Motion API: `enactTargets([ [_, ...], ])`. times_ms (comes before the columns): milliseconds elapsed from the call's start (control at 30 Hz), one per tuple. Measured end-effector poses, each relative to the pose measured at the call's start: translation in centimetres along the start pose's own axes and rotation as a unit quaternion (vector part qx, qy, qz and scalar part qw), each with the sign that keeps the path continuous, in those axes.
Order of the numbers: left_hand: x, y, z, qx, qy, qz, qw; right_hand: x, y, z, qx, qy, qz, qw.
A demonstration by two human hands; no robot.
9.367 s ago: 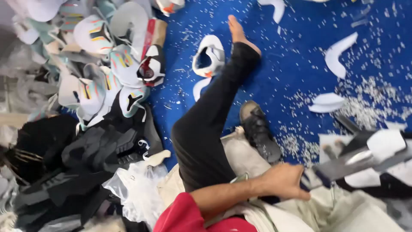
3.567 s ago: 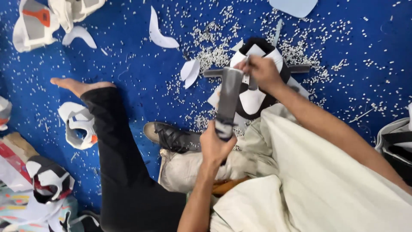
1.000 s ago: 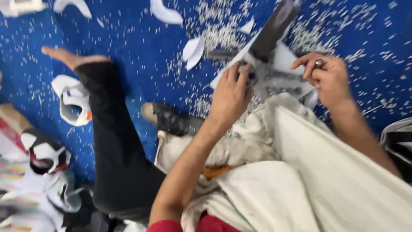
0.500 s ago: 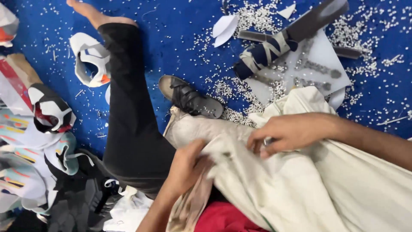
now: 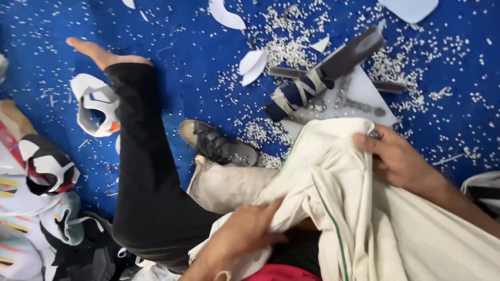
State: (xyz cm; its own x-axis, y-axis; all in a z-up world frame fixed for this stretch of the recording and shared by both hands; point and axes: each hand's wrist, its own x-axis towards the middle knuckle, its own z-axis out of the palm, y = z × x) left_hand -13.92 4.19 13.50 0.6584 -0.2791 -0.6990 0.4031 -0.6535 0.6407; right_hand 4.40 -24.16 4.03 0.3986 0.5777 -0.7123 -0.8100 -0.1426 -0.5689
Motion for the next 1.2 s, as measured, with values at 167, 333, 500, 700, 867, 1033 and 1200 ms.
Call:
enactTargets([
  [167, -2.1, -3.5, -5.7, 0.313, 0.302, -0.026, 0.900, 3.8, 7.9, -10.7, 0.021, -0.003, 0.011, 1.000],
  [333, -4.3, 6.2, -13.8, 0.244, 0.580, 0.127, 0.767, 9.7, 7.5, -19.1, -0.072, -0.041, 0.001, 0.997],
  [500, 1.6, 5.5, -14.2, 0.243, 0.595, 0.173, 0.747, 14.9, 3.8, -23.7, -0.134, -0.070, -0.016, 0.988],
  [700, 0.6, 1.5, -10.8, 0.225, 0.519, 0.074, 0.821, 14.0, 4.9, -24.1, -0.180, -0.098, 0.009, 0.979],
  [867, -10.8, -5.1, -4.4, 0.186, 0.591, -0.045, 0.783, 13.3, 5.3, -19.4, -0.246, -0.130, 0.000, 0.961],
  [1033, -19.5, -20.5, 13.5, -0.010, 0.739, -0.208, 0.641, 12.9, 5.6, -17.5, -0.317, -0.176, 0.002, 0.932],
  [1200, -17.6, -6.1, 13.0, 0.110, 0.729, -0.124, 0.664, 8.3, 9.3, -17.7, -0.355, -0.182, 0.005, 0.917],
])
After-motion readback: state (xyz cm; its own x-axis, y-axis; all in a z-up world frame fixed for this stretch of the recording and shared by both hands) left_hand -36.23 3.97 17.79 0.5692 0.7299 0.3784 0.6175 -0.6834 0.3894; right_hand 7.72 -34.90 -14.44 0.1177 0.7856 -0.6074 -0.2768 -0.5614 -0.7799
